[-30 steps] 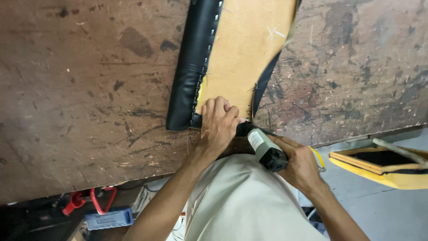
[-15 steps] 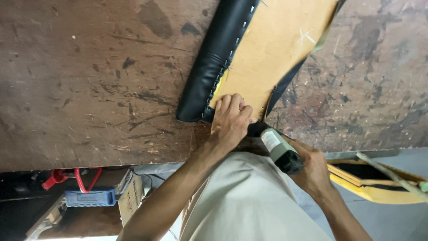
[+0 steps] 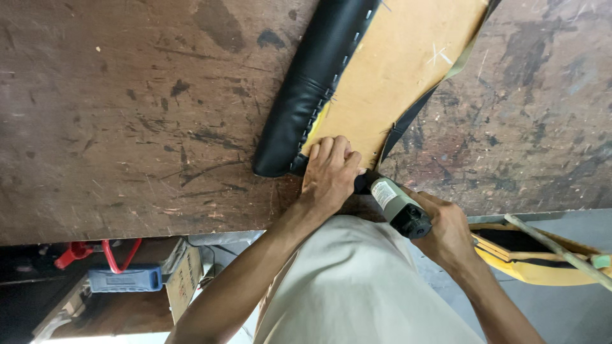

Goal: The person staples black fabric onto a rectangular cushion frame using a pneumatic staple gun. They repeatedly pull and smooth the fabric edges, then fire staples along the perimeter to secure the material. The cushion is flipped and adjusted to ensure even tension.

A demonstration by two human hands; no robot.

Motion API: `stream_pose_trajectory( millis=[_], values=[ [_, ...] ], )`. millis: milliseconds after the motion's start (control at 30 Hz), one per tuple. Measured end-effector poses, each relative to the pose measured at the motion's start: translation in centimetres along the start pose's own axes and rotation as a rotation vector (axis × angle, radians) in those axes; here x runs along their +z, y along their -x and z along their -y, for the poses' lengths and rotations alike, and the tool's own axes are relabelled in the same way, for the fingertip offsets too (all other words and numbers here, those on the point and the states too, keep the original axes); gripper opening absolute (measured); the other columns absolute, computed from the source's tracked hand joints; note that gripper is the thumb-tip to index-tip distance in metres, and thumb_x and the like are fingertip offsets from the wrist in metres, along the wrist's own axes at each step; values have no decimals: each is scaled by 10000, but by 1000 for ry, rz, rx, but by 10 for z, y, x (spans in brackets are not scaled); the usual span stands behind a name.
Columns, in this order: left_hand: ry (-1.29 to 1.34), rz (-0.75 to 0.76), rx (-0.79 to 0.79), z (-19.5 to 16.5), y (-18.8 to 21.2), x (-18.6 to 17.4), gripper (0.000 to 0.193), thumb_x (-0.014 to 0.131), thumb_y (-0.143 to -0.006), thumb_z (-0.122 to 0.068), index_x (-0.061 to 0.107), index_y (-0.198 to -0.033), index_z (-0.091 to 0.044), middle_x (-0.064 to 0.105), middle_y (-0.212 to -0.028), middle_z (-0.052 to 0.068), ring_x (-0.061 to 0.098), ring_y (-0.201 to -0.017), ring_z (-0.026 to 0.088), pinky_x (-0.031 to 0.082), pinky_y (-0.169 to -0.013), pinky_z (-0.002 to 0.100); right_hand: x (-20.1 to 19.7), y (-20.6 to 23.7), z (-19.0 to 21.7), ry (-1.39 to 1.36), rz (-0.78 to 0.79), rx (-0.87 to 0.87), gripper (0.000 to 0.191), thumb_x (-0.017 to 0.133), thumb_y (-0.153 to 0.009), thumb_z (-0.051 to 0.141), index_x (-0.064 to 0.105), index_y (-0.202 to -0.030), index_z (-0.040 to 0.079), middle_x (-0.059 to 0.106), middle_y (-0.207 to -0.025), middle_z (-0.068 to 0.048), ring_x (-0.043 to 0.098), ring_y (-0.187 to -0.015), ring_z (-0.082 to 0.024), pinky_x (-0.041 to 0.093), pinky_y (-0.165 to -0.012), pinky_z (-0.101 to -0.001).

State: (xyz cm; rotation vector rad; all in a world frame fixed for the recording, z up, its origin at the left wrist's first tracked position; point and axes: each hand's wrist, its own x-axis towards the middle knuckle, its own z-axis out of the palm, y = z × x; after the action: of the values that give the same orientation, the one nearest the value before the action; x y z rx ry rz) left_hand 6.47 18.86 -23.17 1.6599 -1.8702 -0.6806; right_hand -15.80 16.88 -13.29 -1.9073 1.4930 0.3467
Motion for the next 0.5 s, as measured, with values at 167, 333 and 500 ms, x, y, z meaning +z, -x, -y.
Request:
stream_pose_trajectory(
  millis=[167, 333, 500],
  values=[
    [36, -25, 5, -2, -1, -6, 223, 813, -794, -199, 660, -876, -60, 511, -989, 81, 498, -971, 270, 392, -848, 439, -6, 14, 5, -73, -97, -197, 552, 795, -648, 108, 708, -1193, 79, 751, -1080, -153, 754, -879, -316, 601, -799, -408],
    [66, -72, 15, -4, -3, -10, 234, 819, -793, -202, 658, -883, -58, 504, -994, 87, 496, -978, 276, 387, -849, 439, 1, 21, 16, -41, -44, -102, 584, 825, -642, 122, 706, -1214, 113, 750, -1001, -112, 732, -831, -341, 590, -736, -418],
    [55, -57, 15, -2, -2, -9, 234, 817, -786, -209, 665, -884, -61, 502, -992, 81, 493, -974, 271, 388, -857, 436, 7, 24, 14, -69, -40, -36, 591, 822, -634, 106, 710, -1213, 126, 750, -953, -103, 736, -792, -326, 588, -722, -420]
  ],
)
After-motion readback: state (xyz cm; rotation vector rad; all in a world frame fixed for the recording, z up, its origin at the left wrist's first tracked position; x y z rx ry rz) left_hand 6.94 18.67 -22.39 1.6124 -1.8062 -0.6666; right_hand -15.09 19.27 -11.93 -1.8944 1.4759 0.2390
